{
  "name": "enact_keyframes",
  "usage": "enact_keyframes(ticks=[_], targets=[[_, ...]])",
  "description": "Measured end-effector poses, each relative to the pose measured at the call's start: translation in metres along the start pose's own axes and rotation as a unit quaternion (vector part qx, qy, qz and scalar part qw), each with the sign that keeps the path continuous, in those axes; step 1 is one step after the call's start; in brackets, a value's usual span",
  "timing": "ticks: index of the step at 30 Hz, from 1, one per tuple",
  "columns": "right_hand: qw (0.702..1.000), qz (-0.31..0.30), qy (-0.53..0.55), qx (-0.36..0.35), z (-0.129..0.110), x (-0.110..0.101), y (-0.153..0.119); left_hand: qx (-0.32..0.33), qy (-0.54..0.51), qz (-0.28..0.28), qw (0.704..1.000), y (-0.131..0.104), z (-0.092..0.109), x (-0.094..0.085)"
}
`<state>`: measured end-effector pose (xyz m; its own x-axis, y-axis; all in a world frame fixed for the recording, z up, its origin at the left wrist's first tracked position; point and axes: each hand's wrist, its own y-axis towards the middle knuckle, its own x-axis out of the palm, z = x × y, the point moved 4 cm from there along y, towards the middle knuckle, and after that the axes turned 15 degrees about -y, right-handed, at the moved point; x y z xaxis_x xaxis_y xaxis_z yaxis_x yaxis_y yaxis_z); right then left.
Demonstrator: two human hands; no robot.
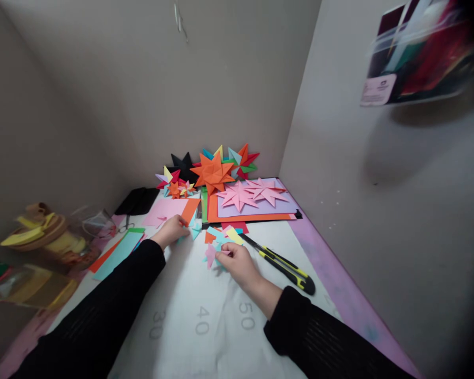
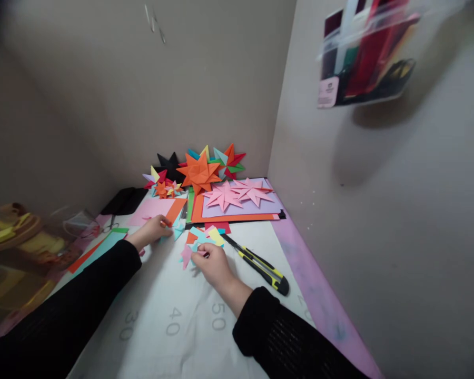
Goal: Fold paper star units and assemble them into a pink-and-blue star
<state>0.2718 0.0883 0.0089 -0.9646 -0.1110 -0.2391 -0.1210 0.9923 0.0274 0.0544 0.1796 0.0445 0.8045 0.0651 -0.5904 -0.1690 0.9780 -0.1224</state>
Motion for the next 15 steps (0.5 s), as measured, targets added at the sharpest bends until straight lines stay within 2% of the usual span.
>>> enact_keyframes(ticks=[3, 6, 7, 10, 15], targets=[[1.0, 0.002, 0.002, 0.001, 0.001, 0.0, 0.001, 0.007, -0.046, 0.016, 0.999, -0.009, 0.004, -0.015], [1.0, -0.006, -0.007, 0.002, 0.001, 0.0, 0.001, 0.021, -0.101, 0.021, 0.994, -0.031, 0.004, -0.021], [1.0, -0.006, -0.013, 0.002, 0.001, 0.0, 0.001, 0.024, -0.127, 0.016, 0.992, -0.041, 0.002, -0.019], [0.999, 0.0, -0.032, 0.002, 0.002, 0.002, 0.0, 0.004, -0.289, -0.049, 0.956, -0.071, -0.009, -0.001], [0.998, 0.017, -0.061, 0.003, 0.004, 0.004, -0.003, -0.046, -0.388, -0.089, 0.916, -0.096, -0.026, 0.023]])
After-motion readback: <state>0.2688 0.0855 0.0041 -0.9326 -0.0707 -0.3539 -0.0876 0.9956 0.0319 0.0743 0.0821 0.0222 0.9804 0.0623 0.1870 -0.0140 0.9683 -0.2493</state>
